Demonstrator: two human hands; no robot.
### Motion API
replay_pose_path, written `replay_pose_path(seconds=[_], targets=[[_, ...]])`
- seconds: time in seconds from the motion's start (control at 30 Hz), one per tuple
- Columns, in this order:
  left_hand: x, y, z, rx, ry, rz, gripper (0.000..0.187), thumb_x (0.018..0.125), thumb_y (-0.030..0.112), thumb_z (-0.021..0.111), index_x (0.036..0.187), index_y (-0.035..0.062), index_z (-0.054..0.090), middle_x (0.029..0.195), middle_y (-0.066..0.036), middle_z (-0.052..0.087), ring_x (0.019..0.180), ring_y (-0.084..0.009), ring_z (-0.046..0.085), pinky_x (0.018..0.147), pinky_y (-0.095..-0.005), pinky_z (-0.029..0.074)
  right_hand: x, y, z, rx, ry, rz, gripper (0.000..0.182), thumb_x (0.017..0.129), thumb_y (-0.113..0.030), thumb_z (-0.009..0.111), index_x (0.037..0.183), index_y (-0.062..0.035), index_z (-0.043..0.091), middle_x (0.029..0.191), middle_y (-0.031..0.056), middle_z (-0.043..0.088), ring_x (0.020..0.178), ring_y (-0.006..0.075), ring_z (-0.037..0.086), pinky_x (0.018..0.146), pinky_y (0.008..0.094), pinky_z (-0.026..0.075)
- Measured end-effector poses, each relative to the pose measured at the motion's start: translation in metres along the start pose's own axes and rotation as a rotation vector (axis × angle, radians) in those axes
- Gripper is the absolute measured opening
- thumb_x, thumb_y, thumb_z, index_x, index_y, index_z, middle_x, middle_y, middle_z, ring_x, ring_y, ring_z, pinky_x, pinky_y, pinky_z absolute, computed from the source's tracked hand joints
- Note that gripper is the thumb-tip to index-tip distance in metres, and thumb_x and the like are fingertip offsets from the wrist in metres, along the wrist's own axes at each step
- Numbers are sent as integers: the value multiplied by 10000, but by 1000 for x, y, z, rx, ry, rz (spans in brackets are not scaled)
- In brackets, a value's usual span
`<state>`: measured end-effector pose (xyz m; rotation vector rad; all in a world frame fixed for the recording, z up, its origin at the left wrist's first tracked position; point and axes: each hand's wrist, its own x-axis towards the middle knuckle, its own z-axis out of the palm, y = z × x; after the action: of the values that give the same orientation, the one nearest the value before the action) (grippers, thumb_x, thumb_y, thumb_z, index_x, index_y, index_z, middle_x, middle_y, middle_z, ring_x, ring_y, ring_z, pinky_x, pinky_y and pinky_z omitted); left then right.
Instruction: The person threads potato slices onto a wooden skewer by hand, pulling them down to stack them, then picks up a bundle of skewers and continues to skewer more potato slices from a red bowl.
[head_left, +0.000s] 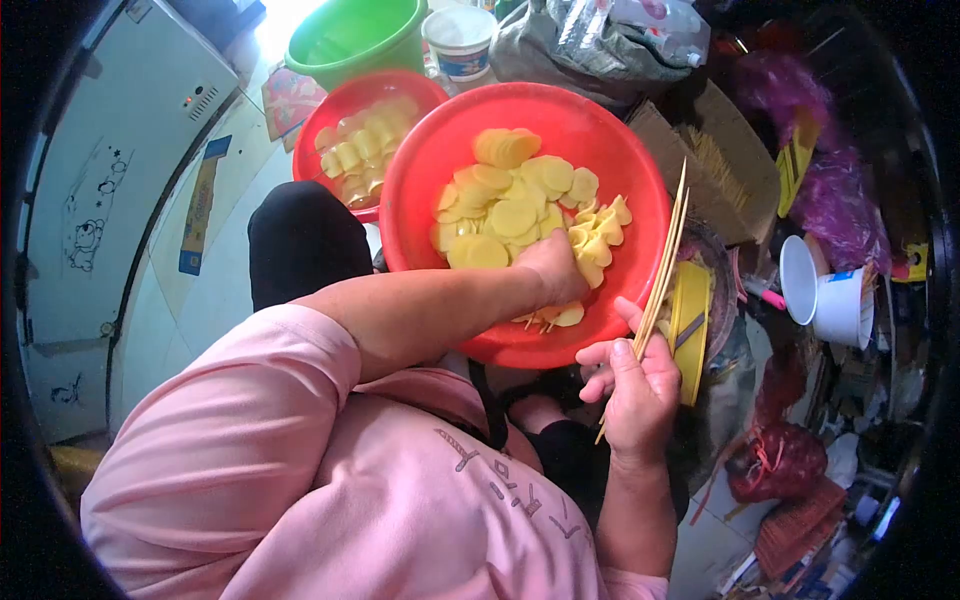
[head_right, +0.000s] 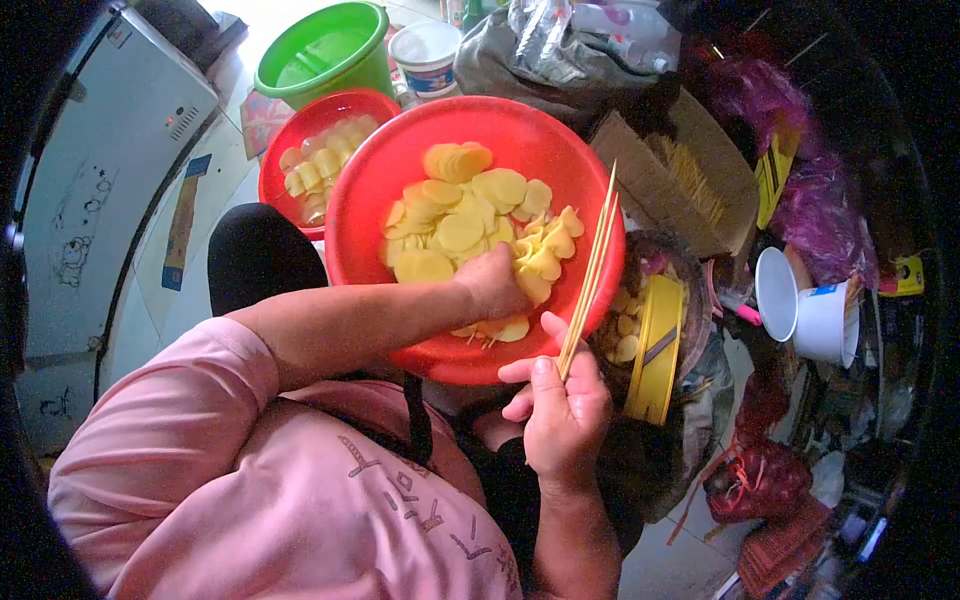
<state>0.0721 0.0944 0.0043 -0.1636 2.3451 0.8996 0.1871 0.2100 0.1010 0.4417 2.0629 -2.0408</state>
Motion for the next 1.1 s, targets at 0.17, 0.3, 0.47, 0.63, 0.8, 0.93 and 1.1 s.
replay_pose_path(seconds=[0.17,0.3,0.47,0.63,0.8,0.93,1.1], targets=[[6,-7,7,-47,-23,23,661,631,326,754,1120,-20,476,1054,-216,615,989,-330,613,827,-384,496,-1,-2,-1,13,7,-79,348,932,-90,406,1266,-7,457,744,80,630,471,54,477,477,187,430],[7,-12,13,-93,12,11,667,621,319,769,1112,-24,476,1019,-218,623,975,-336,617,818,-396,498,0,-2,4,39,-9,-109,347,927,-110,421,1251,9,460,742,78,631,472,56,476,483,186,428],[6,-21,8,-383,2,-2,573,639,233,744,1128,15,538,1082,-186,614,1039,-298,592,874,-363,474,4,-3,6,22,-8,-153,365,916,-133,429,1230,52,447,734,79,630,472,65,475,486,183,419],[-20,-24,-51,-657,0,268,629,642,93,768,1219,77,518,1050,-93,639,1014,-206,596,873,-329,482,7,-14,13,42,20,-194,364,910,-117,407,1228,57,445,719,85,615,462,77,473,469,179,406],[-46,-30,-202,-601,171,389,564,660,54,756,1174,52,525,1029,-67,642,910,-174,628,787,-341,528,15,-12,21,17,11,-171,368,900,-110,421,1224,64,444,707,96,611,430,94,476,435,198,407],[-3,-108,-291,-556,296,477,510,708,26,704,1174,14,497,1025,-105,622,898,-198,624,782,-329,522,22,-9,28,-21,-6,-141,355,903,-118,436,1219,43,456,714,107,614,430,102,488,434,201,416],[42,-198,-311,-71,314,369,421,666,51,708,1071,49,596,959,-29,650,865,-128,606,793,-313,498,33,-3,34,0,-21,-67,336,914,-139,448,1208,22,465,731,106,620,454,104,513,452,190,425]])
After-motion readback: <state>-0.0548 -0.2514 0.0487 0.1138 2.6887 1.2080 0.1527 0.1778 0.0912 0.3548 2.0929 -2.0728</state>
